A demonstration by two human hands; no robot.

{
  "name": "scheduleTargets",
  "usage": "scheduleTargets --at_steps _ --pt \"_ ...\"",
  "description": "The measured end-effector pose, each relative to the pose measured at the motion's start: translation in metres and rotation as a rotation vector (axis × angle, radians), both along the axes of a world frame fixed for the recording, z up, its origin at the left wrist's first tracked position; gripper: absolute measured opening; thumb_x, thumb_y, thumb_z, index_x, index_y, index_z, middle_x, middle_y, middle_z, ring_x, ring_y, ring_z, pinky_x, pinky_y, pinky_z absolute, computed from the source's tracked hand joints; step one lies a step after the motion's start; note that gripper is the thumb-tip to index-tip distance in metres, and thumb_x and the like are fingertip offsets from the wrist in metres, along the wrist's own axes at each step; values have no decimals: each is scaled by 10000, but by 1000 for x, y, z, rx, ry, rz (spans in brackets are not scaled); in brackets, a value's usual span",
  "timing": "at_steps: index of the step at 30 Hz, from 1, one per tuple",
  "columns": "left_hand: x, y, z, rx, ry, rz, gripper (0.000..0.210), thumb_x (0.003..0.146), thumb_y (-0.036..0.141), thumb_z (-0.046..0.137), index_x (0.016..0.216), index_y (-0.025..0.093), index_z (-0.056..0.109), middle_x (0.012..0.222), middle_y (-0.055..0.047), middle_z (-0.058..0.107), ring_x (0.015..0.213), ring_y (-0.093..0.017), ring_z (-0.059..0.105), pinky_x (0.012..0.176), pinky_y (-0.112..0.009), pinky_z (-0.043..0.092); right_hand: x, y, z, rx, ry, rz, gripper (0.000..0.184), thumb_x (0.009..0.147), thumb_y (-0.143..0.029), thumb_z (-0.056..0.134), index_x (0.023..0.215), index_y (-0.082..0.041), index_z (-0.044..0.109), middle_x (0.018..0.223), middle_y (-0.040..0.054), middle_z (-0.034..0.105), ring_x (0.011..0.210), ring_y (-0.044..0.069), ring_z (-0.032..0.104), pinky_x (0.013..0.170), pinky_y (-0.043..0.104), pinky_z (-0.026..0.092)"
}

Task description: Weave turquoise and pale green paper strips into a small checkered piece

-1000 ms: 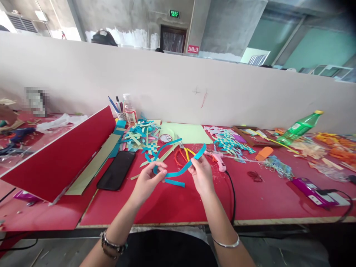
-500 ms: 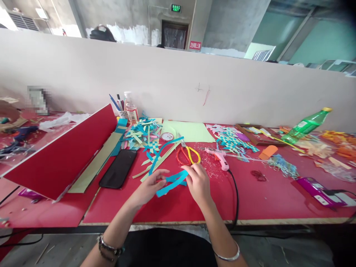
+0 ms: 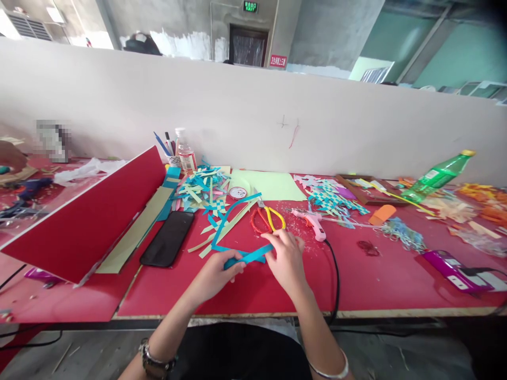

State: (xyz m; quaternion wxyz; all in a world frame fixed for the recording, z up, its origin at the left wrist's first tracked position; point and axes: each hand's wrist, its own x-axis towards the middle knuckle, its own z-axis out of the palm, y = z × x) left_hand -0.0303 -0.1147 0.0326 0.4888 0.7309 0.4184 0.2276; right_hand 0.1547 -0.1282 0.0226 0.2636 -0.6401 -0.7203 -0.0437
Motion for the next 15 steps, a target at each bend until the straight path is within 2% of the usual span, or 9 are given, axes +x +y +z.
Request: scheduleTargets --at_steps 2,5,7,9,12,15 --pt "-2 -1 4 113 101 -26 205 788 327 412 761 169 539 624 17 518 574 -111 466 536 -209 342 1 -7 11 -119 52 100 421 703 -191 497 1115 -278 487 1117 66 470 1074 243 414 915 449 266" --pt "-3 -3 10 252 153 -100 148 767 262 452 778 177 573 737 -9 584 664 -131 507 590 -215 359 -1 -15 27 -343 150 412 536 699 -336 550 1208 -314 385 1250 50 397 1184 229 323 997 458 145" --pt "-2 -4 12 268 125 -139 143 763 237 459 798 175 583 783 -17 604 696 -134 525 619 -219 375 -3 -16 34 -477 233 617 685 642 -434 604 1253 -299 325 1247 58 422 1172 223 353 1014 451 98" --pt "-2 -5 13 258 102 -151 154 760 234 459 810 172 591 795 -23 614 696 -136 537 629 -224 390 -5 -15 36 -578 316 726 792 605 -476 625 1285 -275 272 1228 70 454 1142 224 396 1013 457 90" --pt "-4 -5 14 235 81 -137 146 746 238 476 785 176 602 783 -19 621 701 -140 548 639 -227 405 -7 -13 35 -614 414 644 718 647 -444 605 1270 -270 293 1156 56 516 1072 207 464 1002 467 120" --pt "-8 -5 16 183 71 -101 147 731 271 504 781 178 607 768 -12 624 705 -142 552 644 -225 410 -7 -13 30 -573 448 489 482 702 -370 570 1160 -292 438 1031 24 576 1004 189 486 934 407 288"
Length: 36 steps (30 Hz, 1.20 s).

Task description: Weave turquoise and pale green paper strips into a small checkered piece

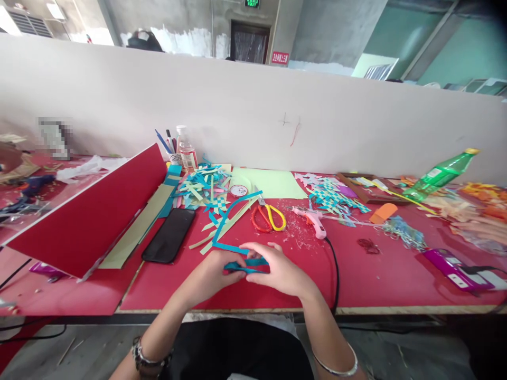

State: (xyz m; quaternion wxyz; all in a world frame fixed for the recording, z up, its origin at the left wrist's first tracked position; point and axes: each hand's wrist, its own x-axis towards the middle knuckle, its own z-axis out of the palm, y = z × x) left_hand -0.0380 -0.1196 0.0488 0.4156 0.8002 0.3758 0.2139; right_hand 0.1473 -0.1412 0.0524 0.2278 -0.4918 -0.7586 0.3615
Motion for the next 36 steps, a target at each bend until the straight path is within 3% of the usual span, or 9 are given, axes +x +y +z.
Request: scheduleTargets --at_steps 4,9,14,18,22,26,29,33,36 --pt "-6 2 0 -102 -30 19 201 732 301 499 841 172 607 769 -16 629 673 -133 554 634 -222 422 3 2 -8 11 59 -69 213 746 -303 514 948 -268 574 897 9 597 917 172 501 801 316 406" --pt "-10 3 0 -154 -26 90 205 726 320 495 809 161 595 723 -17 610 617 -123 540 604 -226 425 8 6 -11 -81 198 -64 178 756 -301 496 884 -213 583 802 3 584 694 120 550 625 232 440" --pt "-13 4 -4 -185 -14 83 230 723 342 497 838 163 583 709 -14 603 620 -131 543 605 -235 420 8 7 -9 -137 315 -49 235 773 -287 467 985 -216 540 782 2 575 701 114 528 551 194 418" --pt "-14 5 -7 -103 -13 93 225 698 345 532 834 174 587 842 -27 612 749 -150 539 696 -246 413 12 10 -11 -81 327 -66 203 787 -277 450 941 -212 564 811 4 582 730 116 526 640 224 422" --pt "-13 5 -6 -127 -10 112 211 724 354 499 784 165 572 719 -7 597 639 -129 529 624 -233 412 12 8 -7 -31 224 -39 212 806 -328 427 894 -215 583 862 19 592 785 134 536 738 271 402" --pt "-9 2 -5 -151 -25 92 194 736 336 485 793 172 572 690 3 600 623 -129 542 611 -232 408 4 2 -1 65 -5 21 245 741 -430 512 878 -246 597 956 20 577 961 183 482 922 380 261" --pt "-8 1 -4 -175 -45 54 179 745 314 469 786 169 566 697 1 601 615 -128 553 608 -232 417 -2 1 -1 104 -84 65 191 746 -393 524 839 -237 582 914 -3 584 901 160 506 965 418 160" --pt "-11 2 -6 -171 -42 64 211 744 342 472 809 164 565 714 -4 598 586 -121 554 587 -230 428 -3 3 -3 103 -85 62 196 814 -331 429 734 -201 552 707 -25 563 716 122 512 779 290 341" --pt "-14 3 -9 -136 -39 103 237 740 360 479 835 162 569 734 -14 601 595 -121 551 594 -232 431 -1 4 -2 24 -26 76 236 829 -328 392 688 -181 513 637 -32 528 601 94 488 600 208 348"
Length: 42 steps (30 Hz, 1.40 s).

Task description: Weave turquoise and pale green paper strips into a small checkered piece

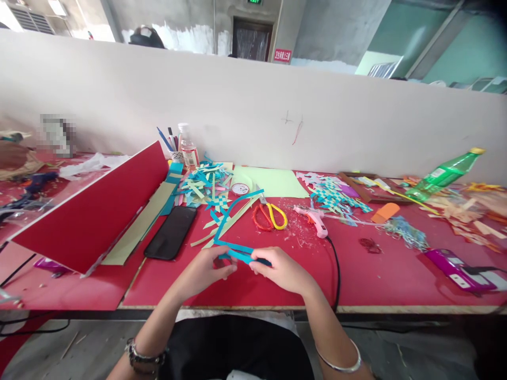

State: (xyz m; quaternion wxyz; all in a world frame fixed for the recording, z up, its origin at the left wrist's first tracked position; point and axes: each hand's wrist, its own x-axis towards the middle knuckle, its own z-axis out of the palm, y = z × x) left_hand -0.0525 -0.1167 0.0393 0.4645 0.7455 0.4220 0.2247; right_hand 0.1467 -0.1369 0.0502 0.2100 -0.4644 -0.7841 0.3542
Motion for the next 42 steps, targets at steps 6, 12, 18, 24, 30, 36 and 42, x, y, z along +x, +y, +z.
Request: scheduleTargets --at_steps 6,12,18,24,30,36,42 --pt "0 -1 -3 48 -76 36 287 740 347 507 967 173 486 819 -19 584 662 -122 541 658 -247 434 2 1 3 -65 43 29 271 836 -325 371 638 -171 474 579 -37 524 545 75 477 571 186 338" --pt "2 -2 -4 46 -152 15 399 751 308 516 1112 180 404 861 -34 572 776 -140 535 695 -249 410 0 -1 1 -79 56 -12 251 820 -345 400 655 -173 481 551 -39 532 519 73 481 552 184 344" --pt "11 -3 -2 44 -147 68 294 750 222 482 1040 178 461 827 -20 574 758 -131 534 688 -241 409 -2 -1 -3 -167 87 -91 280 766 -381 484 979 -201 498 606 -34 566 488 75 468 500 185 342" --pt "16 0 -9 35 -196 149 374 711 254 536 1062 167 439 750 5 571 686 -118 532 647 -230 414 -2 1 -3 -117 61 -50 222 793 -353 451 739 -176 574 547 -32 540 455 61 455 501 181 330" --pt "13 4 -15 -45 -128 202 293 720 411 506 721 128 581 575 4 559 525 -109 511 516 -212 398 5 4 -5 -118 48 -59 268 800 -341 436 618 -163 521 497 -44 511 399 48 420 452 169 312" --pt "14 6 -16 -74 -120 156 275 717 389 512 697 137 619 647 -23 644 527 -117 556 549 -214 427 2 6 -5 -64 36 -82 240 740 -410 511 796 -186 575 647 -22 584 561 92 513 542 190 362" --pt "16 5 -17 -164 -146 98 277 732 367 499 774 133 641 697 -36 667 574 -136 607 583 -217 455 -1 8 -4 -57 10 -13 192 782 -339 465 809 -191 583 673 -19 592 567 89 514 557 193 349"
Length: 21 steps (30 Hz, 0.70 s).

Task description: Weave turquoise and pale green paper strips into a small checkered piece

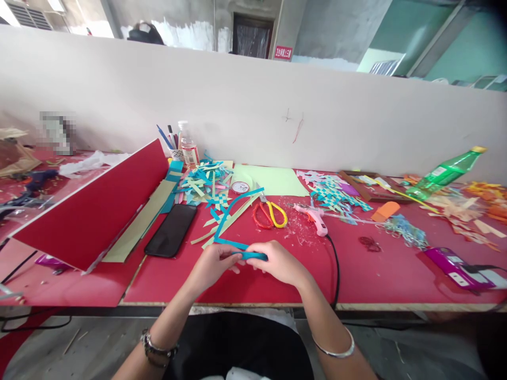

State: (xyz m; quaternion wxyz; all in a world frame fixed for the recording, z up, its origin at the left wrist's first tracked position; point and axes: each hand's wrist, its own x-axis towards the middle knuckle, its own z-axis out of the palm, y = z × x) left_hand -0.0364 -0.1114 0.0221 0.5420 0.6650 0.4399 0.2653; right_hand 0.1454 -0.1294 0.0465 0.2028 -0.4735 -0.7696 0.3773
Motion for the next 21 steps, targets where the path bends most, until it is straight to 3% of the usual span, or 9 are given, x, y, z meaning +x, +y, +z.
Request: scheduleTargets --at_steps 5,8,13,21 --pt "-2 -2 3 1 -22 70 250 710 357 531 783 141 633 710 -32 672 573 -136 612 579 -222 469 2 2 -1 30 -17 13 296 821 -314 394 613 -156 534 517 -33 504 493 73 465 532 189 324" --pt "-5 -3 5 5 9 85 246 722 361 520 718 144 636 658 -28 670 547 -134 609 572 -221 466 2 2 -1 31 -12 -7 284 818 -333 396 664 -159 560 530 -31 512 508 81 464 529 196 327" --pt "-9 -2 5 11 14 92 272 728 380 518 728 140 645 639 -39 673 551 -144 614 575 -229 469 3 1 2 5 65 -56 204 754 -345 498 845 -190 596 795 -6 622 734 128 541 644 214 377" --pt "-14 0 8 30 46 60 322 757 405 470 744 138 649 615 -41 670 583 -152 620 610 -230 465 12 2 -1 -3 65 -85 222 751 -358 498 811 -177 612 766 0 619 697 131 528 630 224 375"
